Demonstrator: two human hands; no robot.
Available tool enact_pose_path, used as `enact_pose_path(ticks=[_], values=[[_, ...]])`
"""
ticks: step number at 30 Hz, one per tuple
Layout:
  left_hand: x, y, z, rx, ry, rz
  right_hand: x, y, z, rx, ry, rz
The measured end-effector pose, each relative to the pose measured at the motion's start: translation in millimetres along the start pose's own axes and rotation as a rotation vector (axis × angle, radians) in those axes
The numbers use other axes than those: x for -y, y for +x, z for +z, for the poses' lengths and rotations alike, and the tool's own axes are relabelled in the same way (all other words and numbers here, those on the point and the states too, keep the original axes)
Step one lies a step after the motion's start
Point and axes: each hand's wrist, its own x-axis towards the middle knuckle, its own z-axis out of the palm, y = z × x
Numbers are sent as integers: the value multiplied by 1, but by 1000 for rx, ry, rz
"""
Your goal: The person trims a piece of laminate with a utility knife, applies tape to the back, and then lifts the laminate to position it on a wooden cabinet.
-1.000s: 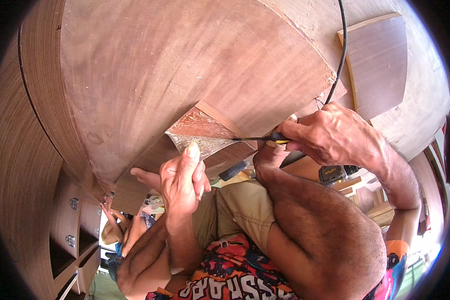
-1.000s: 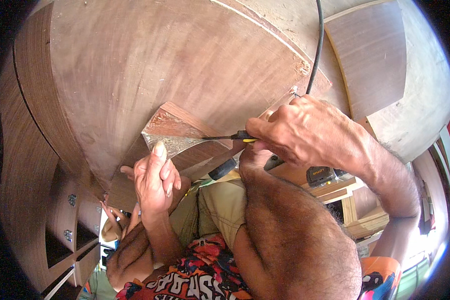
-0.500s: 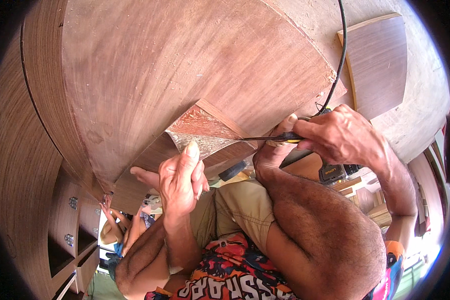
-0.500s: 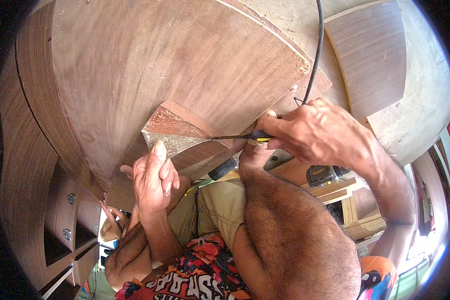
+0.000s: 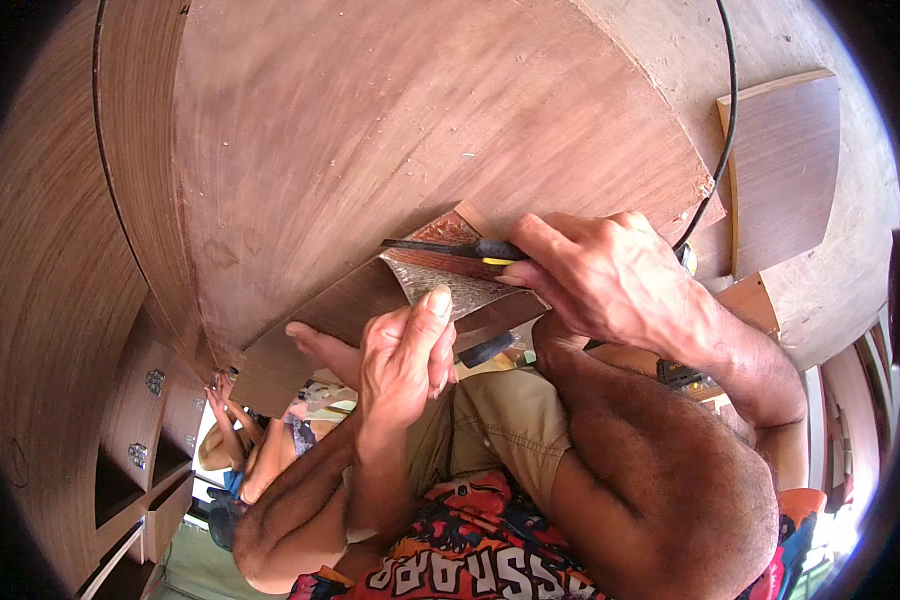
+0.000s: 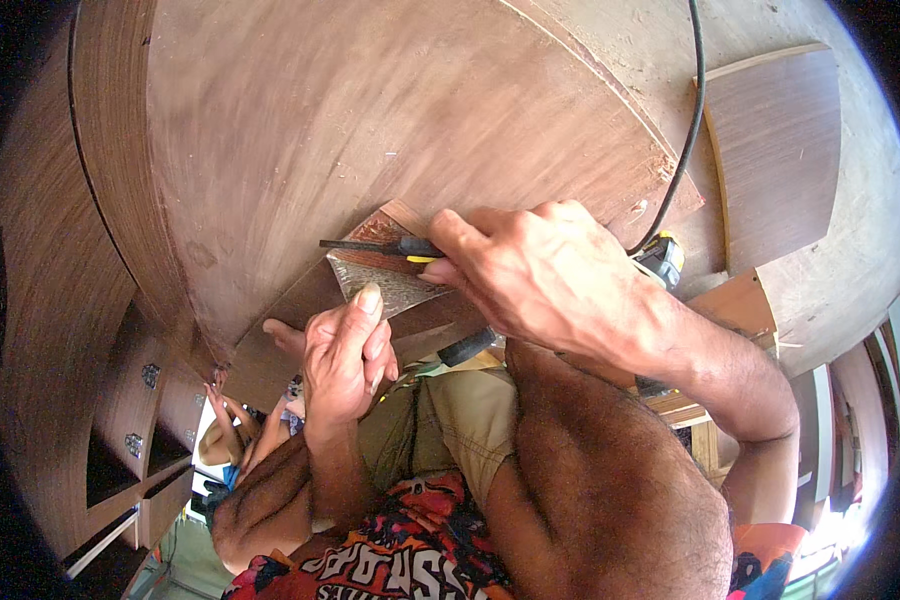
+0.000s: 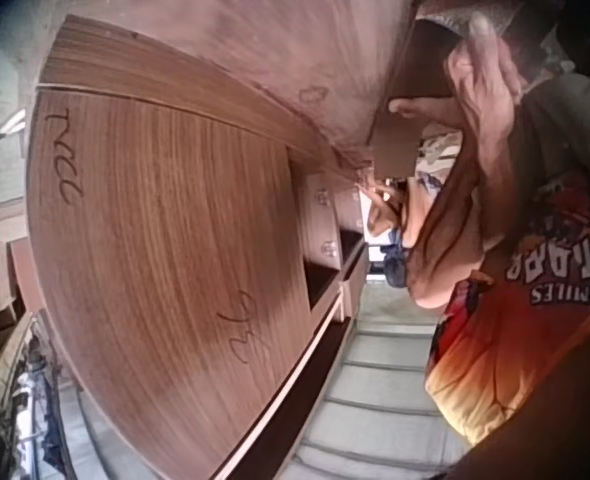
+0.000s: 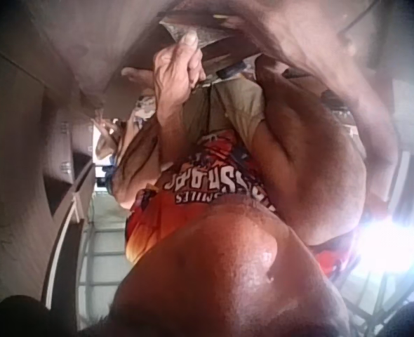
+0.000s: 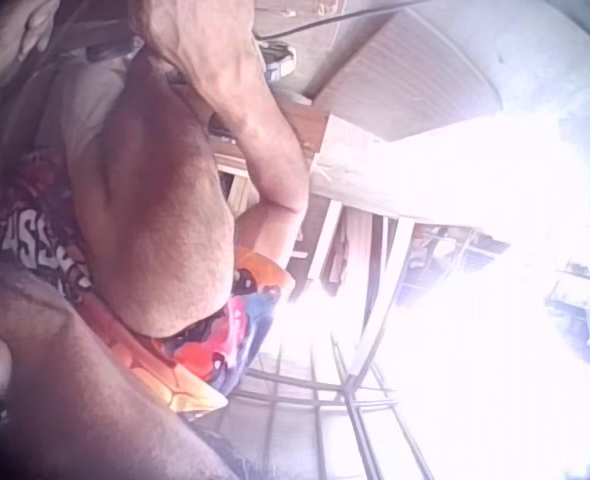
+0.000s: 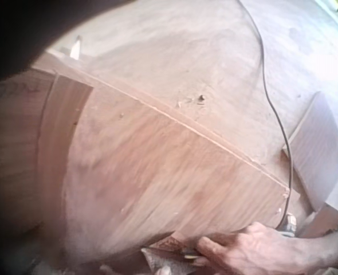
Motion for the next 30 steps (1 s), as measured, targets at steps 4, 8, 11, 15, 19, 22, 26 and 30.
enact_pose_path(ticks=[4, 8, 11, 15, 19, 22, 26, 30], values=[[-1, 1, -3, 26, 12, -6, 3, 10, 3, -1, -25, -23], [-3, 1, -4, 56, 11, 4, 5, 16, 6, -13, -24, -41], [-2, 1, -4, 57, -30, -20, 3, 18, 8, -2, -30, -47], [-1, 2, -4, 75, -25, 18, 5, 15, 3, 39, -36, -27], [1, 2, -2, 23, -25, 16, 6, 19, 3, 73, -37, -31], [-3, 1, 0, -4, 14, 19, 8, 21, 0, 144, -67, -8], [-4, 0, 1, -2, 44, 48, 5, 21, -10, 147, -32, -49], [-4, 1, 0, 0, 58, 62, -6, 10, -22, 231, -68, -63]])
